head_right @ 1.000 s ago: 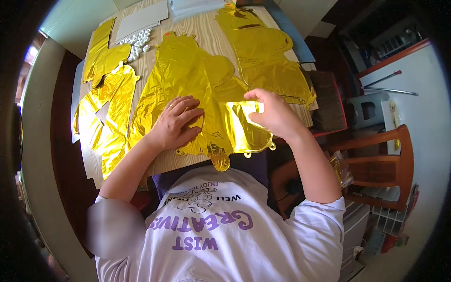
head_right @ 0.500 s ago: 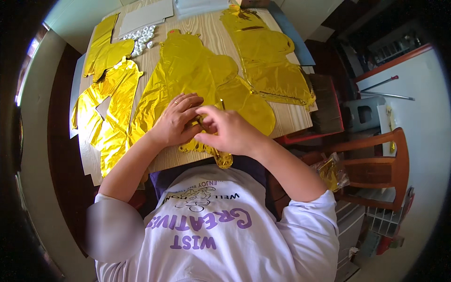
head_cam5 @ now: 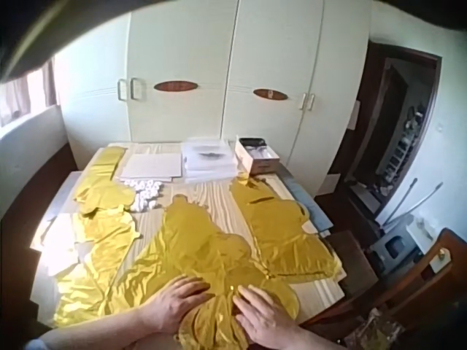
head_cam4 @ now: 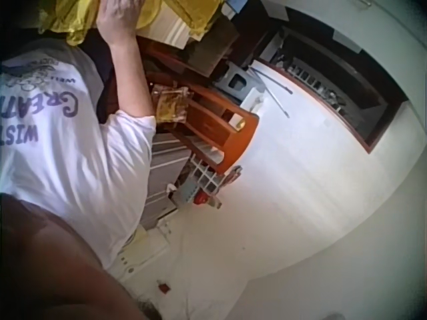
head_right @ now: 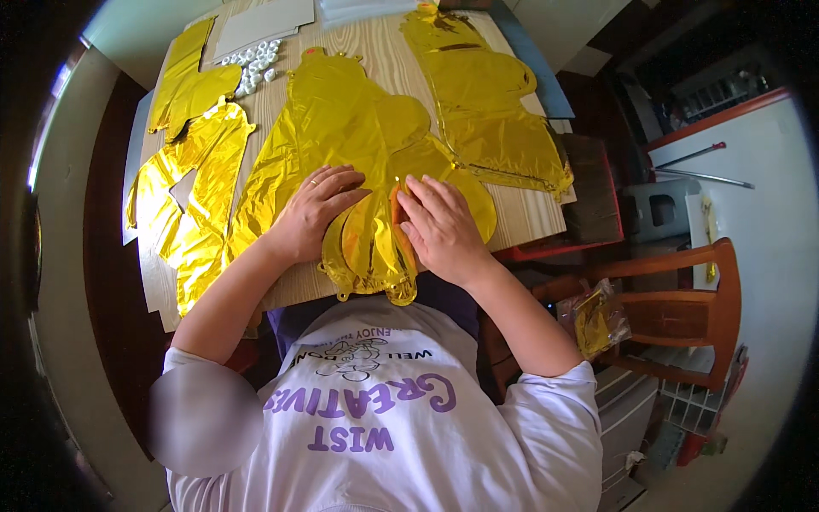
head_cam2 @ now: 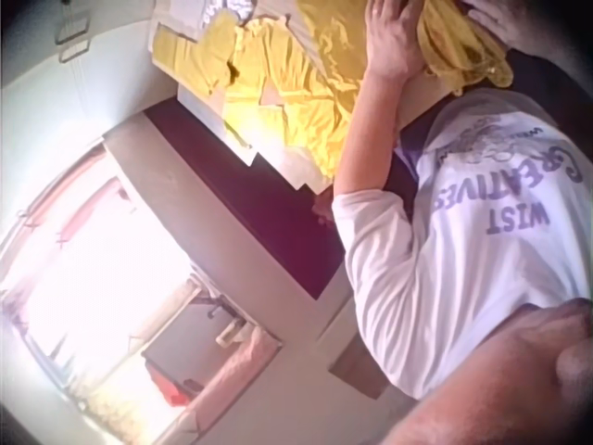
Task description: Folding gold foil balloons and placing them into plastic packaging sleeves with cardboard backing.
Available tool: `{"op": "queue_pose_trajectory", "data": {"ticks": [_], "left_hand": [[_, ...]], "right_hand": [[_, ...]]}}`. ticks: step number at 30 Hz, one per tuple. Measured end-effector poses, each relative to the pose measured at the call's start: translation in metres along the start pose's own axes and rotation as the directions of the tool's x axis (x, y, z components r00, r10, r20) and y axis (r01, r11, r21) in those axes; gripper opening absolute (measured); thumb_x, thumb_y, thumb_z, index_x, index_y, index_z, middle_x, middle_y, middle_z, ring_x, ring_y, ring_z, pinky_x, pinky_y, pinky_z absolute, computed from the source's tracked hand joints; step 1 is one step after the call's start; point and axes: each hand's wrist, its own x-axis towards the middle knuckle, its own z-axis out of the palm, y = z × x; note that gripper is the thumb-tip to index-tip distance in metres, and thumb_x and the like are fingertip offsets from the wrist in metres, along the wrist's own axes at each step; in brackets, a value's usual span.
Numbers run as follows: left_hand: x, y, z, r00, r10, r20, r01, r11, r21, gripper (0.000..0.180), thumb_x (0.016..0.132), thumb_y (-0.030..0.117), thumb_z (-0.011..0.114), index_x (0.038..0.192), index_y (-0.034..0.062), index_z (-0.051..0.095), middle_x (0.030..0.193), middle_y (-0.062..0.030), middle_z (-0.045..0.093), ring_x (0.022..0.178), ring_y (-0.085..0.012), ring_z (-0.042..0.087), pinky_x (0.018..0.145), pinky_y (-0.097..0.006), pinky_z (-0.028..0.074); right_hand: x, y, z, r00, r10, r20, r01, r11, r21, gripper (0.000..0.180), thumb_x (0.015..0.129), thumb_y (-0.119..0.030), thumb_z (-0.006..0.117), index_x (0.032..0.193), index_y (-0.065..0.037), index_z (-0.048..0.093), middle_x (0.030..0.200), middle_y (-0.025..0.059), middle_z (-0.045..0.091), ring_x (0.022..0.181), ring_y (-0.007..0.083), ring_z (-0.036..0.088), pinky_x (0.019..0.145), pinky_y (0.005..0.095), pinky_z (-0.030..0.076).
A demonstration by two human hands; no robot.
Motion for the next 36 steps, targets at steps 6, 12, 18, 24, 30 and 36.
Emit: {"op": "queue_pose_trajectory", "data": {"ticks": [6,12,18,24,30,36], "left_hand": [[0.001,-0.001,0.0,1.0,-0.004,0.029,0.004,1.0,0.016,0.068,0.071,0.024,0.076,0.134,0.0053,0.06,0.142,-0.018,0.053,0.137,-0.0399,0.046,0.117,-0.052,0.033],[0.001,0.0,0.001,0.999,-0.01,0.035,0.009,1.0,0.02,0.07,0.07,0.024,0.076,0.135,0.0062,0.059,0.142,-0.0175,0.052,0.137,-0.0397,0.046,0.117,-0.052,0.033],[0.004,0.003,-0.004,0.999,-0.006,0.035,0.006,1.0,-0.012,0.065,0.073,0.02,0.075,0.135,0.006,0.059,0.141,-0.0178,0.053,0.137,-0.0393,0.046,0.117,-0.051,0.035],[0.021,0.007,-0.029,0.976,-0.216,-0.023,0.19,0.9,-0.394,0.039,0.092,0.005,0.062,0.131,0.0028,0.061,0.135,-0.0204,0.059,0.131,-0.0387,0.053,0.113,-0.045,0.042],[0.042,0.026,0.014,0.991,0.12,-0.056,-0.127,0.982,-0.142,0.041,0.091,0.005,0.064,0.132,-0.0007,0.06,0.131,-0.0202,0.062,0.126,-0.0392,0.057,0.111,-0.049,0.043],[0.034,0.015,0.03,0.993,0.103,-0.054,-0.106,0.993,-0.05,0.043,0.093,0.01,0.065,0.135,0.0015,0.059,0.134,-0.017,0.063,0.13,-0.0356,0.057,0.113,-0.054,0.04]], "right_hand": [[0.0,0.0,0.0,0.999,-0.013,0.037,0.014,0.999,-0.029,0.047,0.097,-0.025,0.061,0.138,-0.002,0.056,0.15,0.0183,0.047,0.14,0.0375,0.04,0.117,0.0523,0.031],[0.001,-0.001,-0.003,0.997,0.003,0.078,0.001,0.999,-0.044,0.05,0.097,-0.028,0.061,0.142,-0.005,0.054,0.153,0.0206,0.043,0.141,0.0401,0.038,0.118,0.0545,0.029],[0.001,-0.004,-0.006,0.987,0.052,0.153,-0.037,0.994,-0.101,0.055,0.099,-0.028,0.06,0.149,-0.01,0.047,0.157,0.0199,0.037,0.144,0.0409,0.034,0.119,0.0545,0.027],[0.003,-0.005,-0.01,0.979,0.066,0.193,-0.042,0.991,-0.126,0.057,0.098,-0.034,0.059,0.148,-0.011,0.047,0.157,0.0239,0.036,0.146,0.0449,0.031,0.118,0.0601,0.024],[0.005,-0.006,-0.014,0.967,0.117,0.228,-0.083,0.985,-0.154,0.054,0.096,-0.036,0.061,0.145,-0.015,0.052,0.156,0.0252,0.036,0.145,0.0462,0.031,0.118,0.0623,0.023],[-0.003,-0.008,-0.013,0.988,0.085,0.127,-0.068,0.989,-0.135,0.054,0.094,-0.037,0.064,0.142,-0.016,0.056,0.158,0.0238,0.035,0.144,0.0461,0.032,0.118,0.0625,0.022]]}}
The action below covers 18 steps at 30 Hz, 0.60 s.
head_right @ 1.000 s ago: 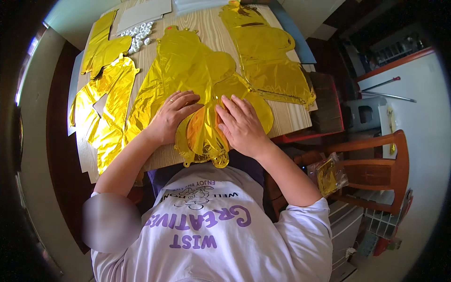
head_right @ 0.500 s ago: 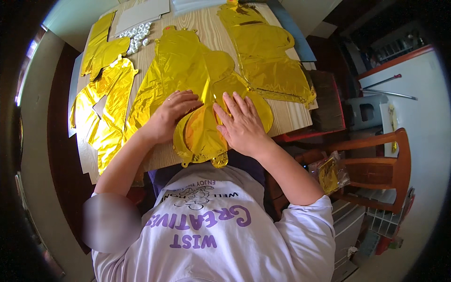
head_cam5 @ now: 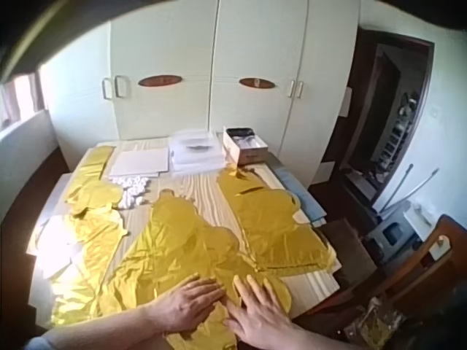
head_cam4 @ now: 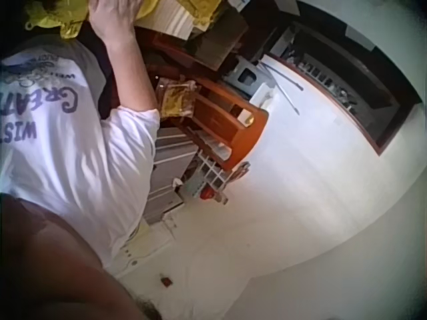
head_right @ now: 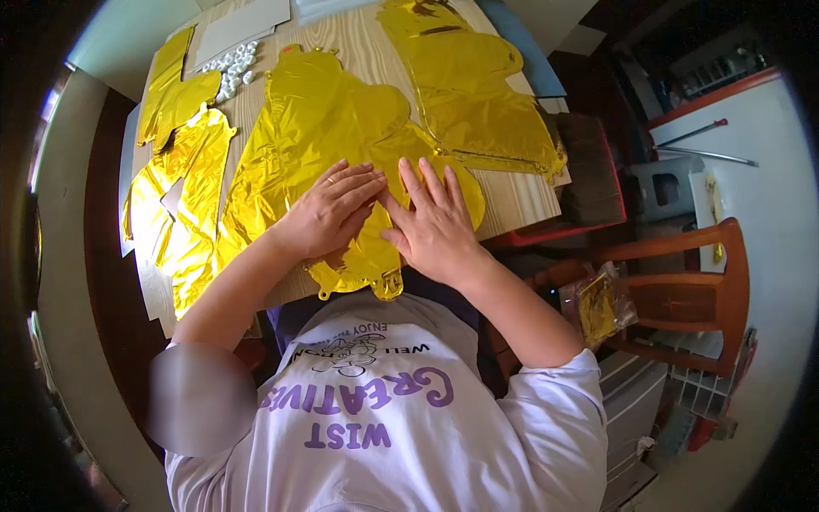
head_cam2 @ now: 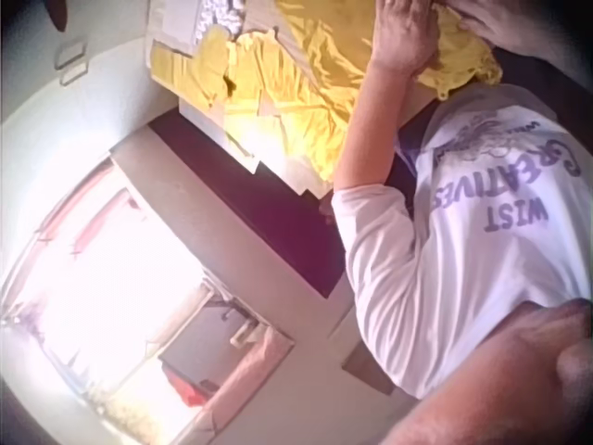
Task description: Folding gold foil balloons and placing them into plastic packaging sleeves with cardboard backing.
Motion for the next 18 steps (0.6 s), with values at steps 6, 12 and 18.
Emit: {"op": "queue_pose_trajectory", "data": {"ticks": [6,12,18], "left_hand": [[0.0,0.001,-0.001,0.999,-0.02,0.025,0.021,0.999,-0.037,0.044,0.093,0.011,0.065,0.136,0.003,0.059,0.137,-0.0142,0.062,0.132,-0.0333,0.056,0.114,-0.054,0.038],[0.001,-0.001,-0.001,1.0,-0.009,0.025,0.01,0.999,-0.052,0.044,0.093,0.011,0.065,0.136,0.0038,0.059,0.136,-0.0141,0.063,0.132,-0.0333,0.055,0.114,-0.053,0.038],[0.003,0.004,-0.023,0.976,-0.208,-0.068,0.16,0.89,-0.426,0.048,0.091,0.007,0.065,0.138,0.004,0.057,0.14,-0.0175,0.058,0.129,-0.0381,0.055,0.11,-0.047,0.044]], "right_hand": [[-0.04,-0.018,-0.011,0.998,-0.013,0.06,0.015,0.999,-0.034,0.061,0.09,-0.036,0.07,0.145,-0.016,0.053,0.157,0.0203,0.037,0.144,0.0439,0.032,0.118,0.0622,0.023],[-0.049,-0.015,-0.014,0.997,-0.064,0.05,0.063,0.998,0.012,0.052,0.09,-0.041,0.069,0.135,-0.015,0.062,0.145,0.0173,0.048,0.141,0.0414,0.036,0.118,0.0618,0.024],[-0.004,0.002,-0.045,0.98,-0.161,0.115,0.129,0.961,0.245,0.034,0.092,-0.041,0.067,0.107,-0.011,0.076,0.111,0.0122,0.06,0.123,0.0329,0.051,0.115,0.0551,0.029]]}}
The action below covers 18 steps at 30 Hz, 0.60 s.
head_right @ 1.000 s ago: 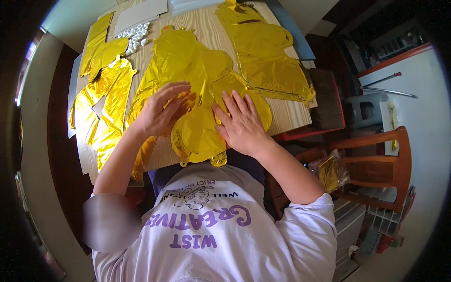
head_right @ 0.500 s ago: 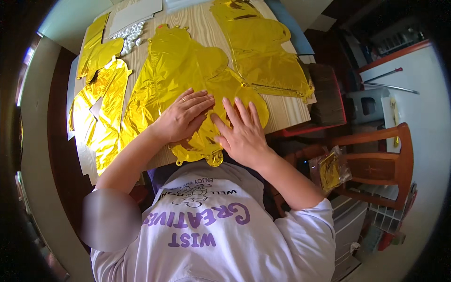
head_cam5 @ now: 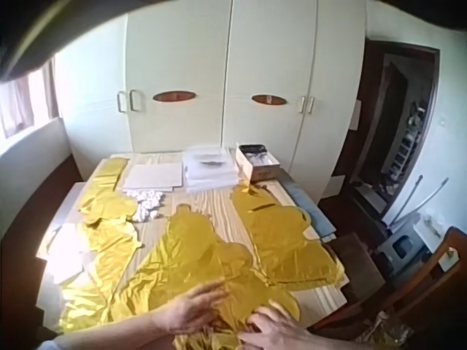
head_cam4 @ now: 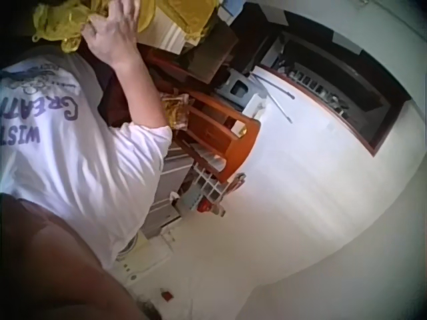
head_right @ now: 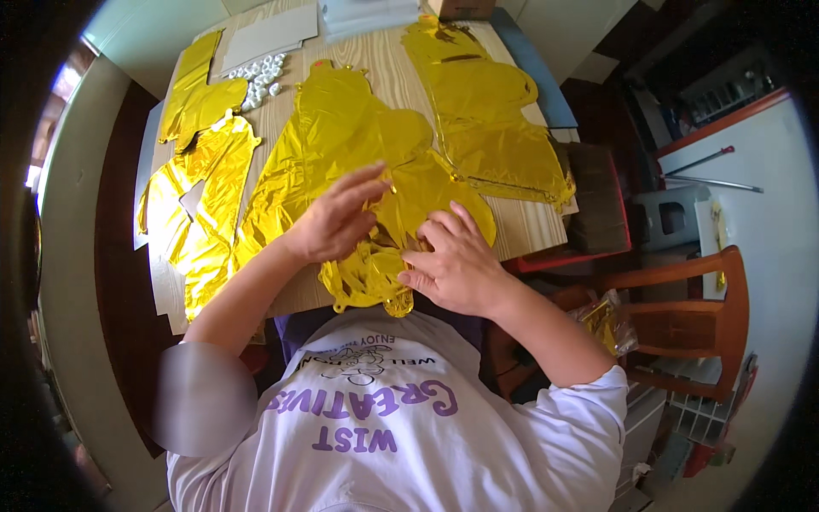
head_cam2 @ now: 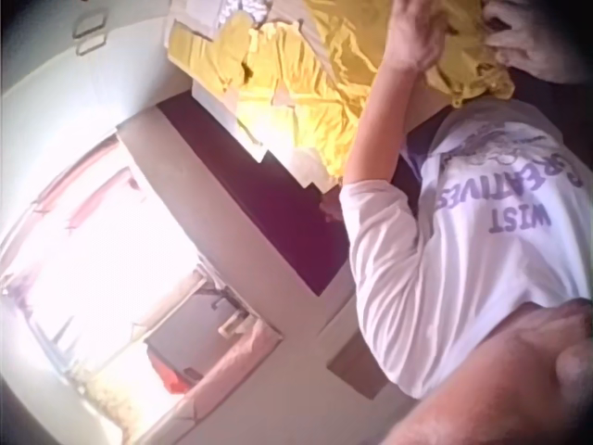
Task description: Folding gold foil balloons and placing them into plastic packaging sleeves with cardboard backing.
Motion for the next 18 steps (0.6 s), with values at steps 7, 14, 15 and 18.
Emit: {"op": "queue_pose_trajectory", "data": {"ticks": [7,14,15,18], "left_hand": [[-0.018,-0.016,-0.042,0.985,0.013,-0.174,0.073,0.876,0.476,0.042,0.085,0.015,0.072,0.126,0.0052,0.065,0.139,-0.0192,0.056,0.129,-0.0415,0.052,0.109,-0.05,0.041],[-0.024,-0.032,-0.033,0.984,-0.006,-0.176,0.103,0.828,0.551,0.045,0.082,0.024,0.075,0.122,0.006,0.065,0.132,-0.0186,0.059,0.127,-0.0407,0.052,0.11,-0.053,0.038],[-0.024,-0.033,-0.033,0.985,-0.021,-0.173,0.113,0.831,0.544,0.044,0.083,0.026,0.074,0.122,0.007,0.065,0.132,-0.0175,0.059,0.129,-0.04,0.051,0.112,-0.053,0.037],[-0.025,-0.037,-0.033,0.984,-0.021,-0.178,0.116,0.832,0.542,0.044,0.083,0.027,0.074,0.121,0.0074,0.066,0.132,-0.0166,0.059,0.13,-0.0394,0.05,0.113,-0.054,0.036]], "right_hand": [[0.071,0.064,-0.019,0.928,0.306,-0.211,-0.201,0.89,0.409,0.024,0.092,-0.03,0.07,0.096,-0.007,0.075,0.102,0.0134,0.07,0.092,0.0307,0.067,0.086,0.0438,0.052],[0.157,0.115,-0.006,0.804,0.572,-0.165,-0.595,0.767,-0.242,0.047,0.081,-0.042,0.076,0.107,-0.003,0.071,0.116,0.0187,0.07,0.106,0.0325,0.069,0.091,0.0446,0.053],[0.166,0.114,-0.015,0.769,0.639,0.014,-0.625,0.756,-0.192,0.047,0.078,-0.042,0.076,0.106,-0.005,0.072,0.112,0.0188,0.072,0.105,0.0346,0.069,0.09,0.0459,0.053],[0.169,0.118,-0.017,0.765,0.633,0.121,-0.634,0.773,-0.032,0.041,0.08,-0.038,0.073,0.106,-0.006,0.072,0.104,0.0186,0.073,0.1,0.0363,0.07,0.087,0.0467,0.054]]}}
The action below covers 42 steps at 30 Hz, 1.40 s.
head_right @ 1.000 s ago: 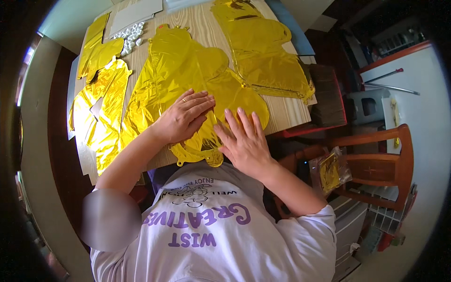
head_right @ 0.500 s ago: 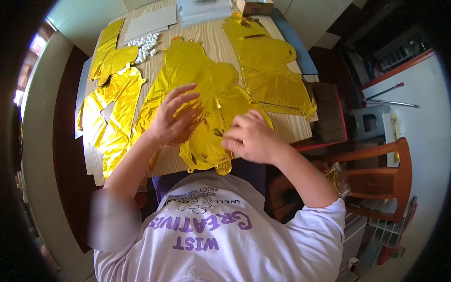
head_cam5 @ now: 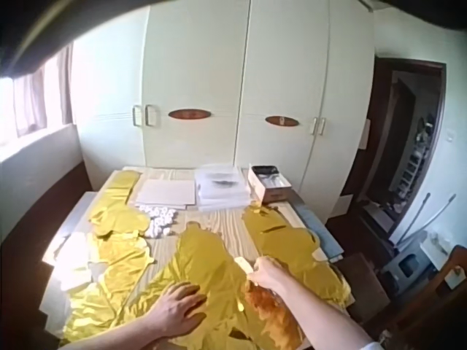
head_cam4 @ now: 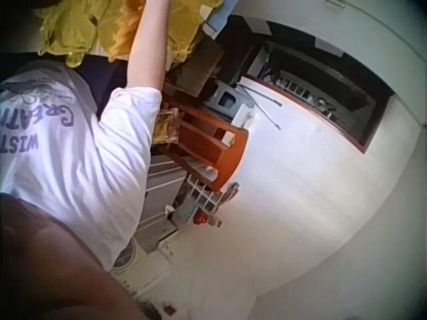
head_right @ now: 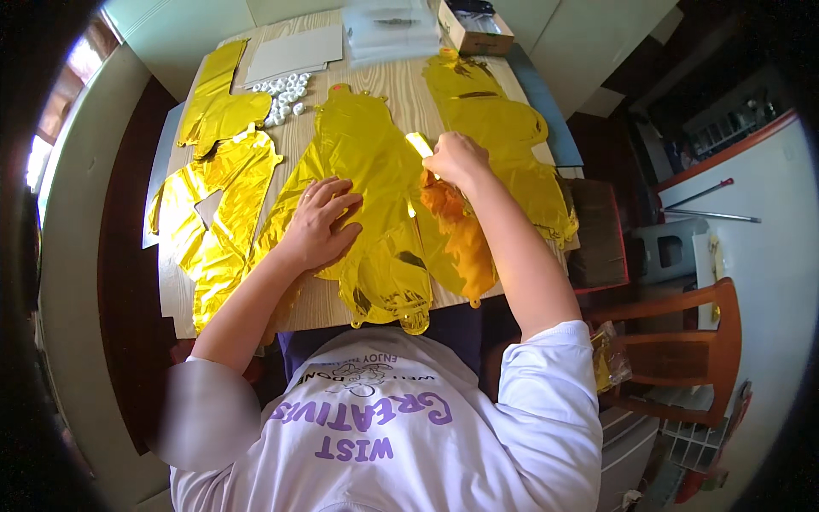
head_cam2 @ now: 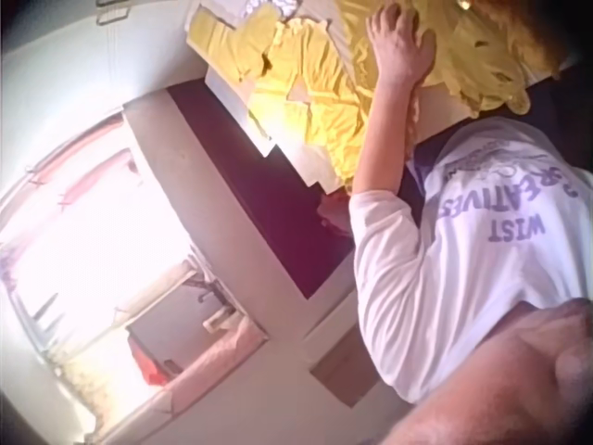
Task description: Folding gold foil balloons and placing them into plastic packaging sleeves with cardboard backing.
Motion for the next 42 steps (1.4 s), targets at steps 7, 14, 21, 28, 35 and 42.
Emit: {"op": "queue_pose_trajectory", "data": {"ticks": [7,14,21,28,35,42], "left_hand": [[-0.002,0.003,0.002,0.999,0.008,-0.05,-0.008,1.0,0.01,0.045,0.079,0.024,0.077,0.12,0.0075,0.066,0.129,-0.0165,0.06,0.127,-0.0395,0.052,0.109,-0.052,0.04],[-0.001,0.004,-0.001,0.999,-0.006,-0.046,0.006,1.0,-0.001,0.048,0.079,0.026,0.077,0.122,0.0069,0.065,0.128,-0.0164,0.059,0.125,-0.0391,0.052,0.107,-0.051,0.042],[-0.001,0.004,-0.003,0.999,-0.024,-0.032,0.023,0.999,-0.031,0.049,0.079,0.027,0.078,0.122,0.0057,0.065,0.128,-0.016,0.058,0.126,-0.039,0.051,0.107,-0.05,0.041],[-0.001,0.003,-0.002,0.999,-0.012,-0.029,0.012,1.0,0.0,0.049,0.079,0.026,0.078,0.121,0.0056,0.065,0.129,-0.0167,0.058,0.128,-0.04,0.05,0.109,-0.051,0.04],[0.001,0.007,0.001,0.998,-0.01,-0.055,0.009,1.0,-0.011,0.048,0.077,0.026,0.078,0.117,0.0042,0.065,0.123,-0.0163,0.059,0.125,-0.0395,0.052,0.11,-0.051,0.04],[0.003,0.012,-0.005,0.998,-0.038,-0.045,0.038,0.999,-0.006,0.048,0.075,0.025,0.079,0.117,0.0047,0.068,0.122,-0.0168,0.06,0.123,-0.0394,0.053,0.106,-0.049,0.043]], "right_hand": [[-0.035,-0.026,0.043,0.913,-0.378,-0.152,0.361,0.578,0.731,0.014,0.093,-0.012,0.073,0.099,-0.001,0.067,0.089,0.0029,0.07,0.083,0.0084,0.065,0.074,0.0275,0.054],[-0.013,0.001,0.036,0.691,-0.537,-0.483,0.625,0.78,0.026,0.015,0.093,-0.013,0.07,0.103,-0.002,0.071,0.108,0.0053,0.073,0.101,0.0225,0.069,0.092,0.0376,0.053],[-0.011,0.007,0.066,0.66,-0.676,-0.328,0.658,0.731,-0.181,0.042,0.097,-0.028,0.065,0.132,-0.006,0.064,0.147,0.01,0.056,0.139,0.0334,0.046,0.115,0.0441,0.038],[-0.018,0.002,0.064,0.676,-0.673,-0.299,0.651,0.736,-0.185,0.045,0.098,-0.029,0.064,0.138,-0.008,0.061,0.15,0.009,0.054,0.14,0.0338,0.045,0.115,0.0445,0.037],[-0.023,0.003,0.063,0.681,-0.678,-0.275,0.647,0.734,-0.207,0.046,0.098,-0.03,0.064,0.139,-0.008,0.06,0.15,0.0073,0.054,0.14,0.0343,0.045,0.115,0.0447,0.037],[-0.023,0.002,0.064,0.668,-0.686,-0.288,0.683,0.719,-0.126,0.039,0.099,-0.026,0.062,0.135,-0.01,0.064,0.145,0.0069,0.059,0.139,0.0334,0.046,0.114,0.0441,0.037]]}}
